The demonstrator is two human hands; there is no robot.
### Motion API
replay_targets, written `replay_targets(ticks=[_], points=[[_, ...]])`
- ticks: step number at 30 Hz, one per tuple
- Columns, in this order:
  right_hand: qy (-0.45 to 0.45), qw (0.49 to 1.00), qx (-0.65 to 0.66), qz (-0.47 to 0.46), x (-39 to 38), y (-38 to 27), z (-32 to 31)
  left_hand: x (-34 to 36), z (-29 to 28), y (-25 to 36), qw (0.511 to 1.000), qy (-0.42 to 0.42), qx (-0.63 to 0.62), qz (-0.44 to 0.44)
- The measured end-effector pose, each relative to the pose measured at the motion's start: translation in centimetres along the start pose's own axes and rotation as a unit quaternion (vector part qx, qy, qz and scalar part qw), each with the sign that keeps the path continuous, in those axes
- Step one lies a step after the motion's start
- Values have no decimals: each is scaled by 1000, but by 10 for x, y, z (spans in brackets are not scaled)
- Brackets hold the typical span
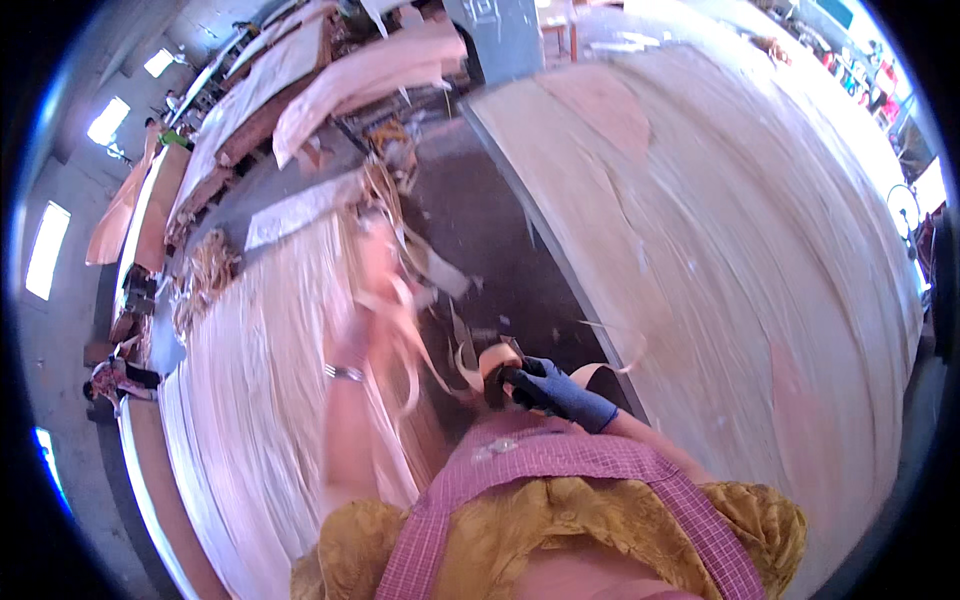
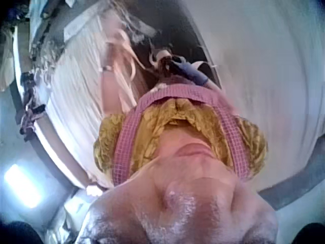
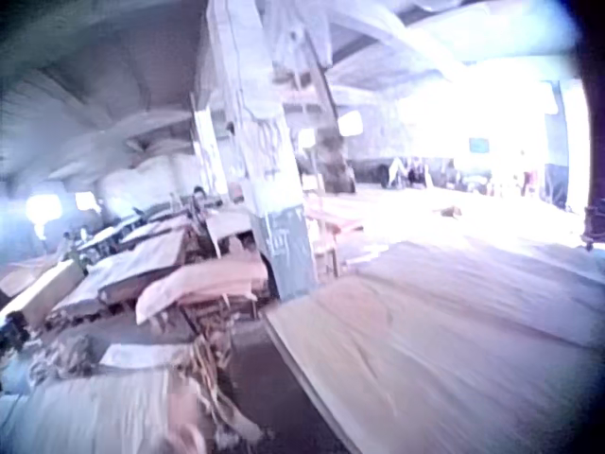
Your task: The person applies small wood patches to large veneer sheets, using a utility knife to trim materials and applying adhesive strips by hand to secure the repairs.
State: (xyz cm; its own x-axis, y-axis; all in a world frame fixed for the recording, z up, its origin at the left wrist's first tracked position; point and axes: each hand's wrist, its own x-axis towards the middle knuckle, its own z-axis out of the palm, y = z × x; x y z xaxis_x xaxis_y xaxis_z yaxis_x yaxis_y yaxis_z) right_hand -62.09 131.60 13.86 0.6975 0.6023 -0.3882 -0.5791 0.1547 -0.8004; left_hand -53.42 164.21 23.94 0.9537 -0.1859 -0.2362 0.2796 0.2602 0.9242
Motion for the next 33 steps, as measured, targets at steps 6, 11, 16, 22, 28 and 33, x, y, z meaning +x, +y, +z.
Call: replay_targets(ticks=[6,11,16,22,28,33], points=[[25,982,169,-77,178,-127,22,99,2,-27,939,-219,142,-224],[31,993,-32,-108,253,-184,-32,197,-56,13,965,-128,103,-205],[89,994,65,24,358,-205,-120,320,-178,65,966,-63,89,-234],[168,978,110,50,512,-314,-151,443,-289,111,989,103,-47,-95],[124,992,35,-4,632,-439,-133,563,-392,136,980,66,60,-178],[187,981,45,-23,713,-463,-139,630,-469,137,961,60,139,-233]])
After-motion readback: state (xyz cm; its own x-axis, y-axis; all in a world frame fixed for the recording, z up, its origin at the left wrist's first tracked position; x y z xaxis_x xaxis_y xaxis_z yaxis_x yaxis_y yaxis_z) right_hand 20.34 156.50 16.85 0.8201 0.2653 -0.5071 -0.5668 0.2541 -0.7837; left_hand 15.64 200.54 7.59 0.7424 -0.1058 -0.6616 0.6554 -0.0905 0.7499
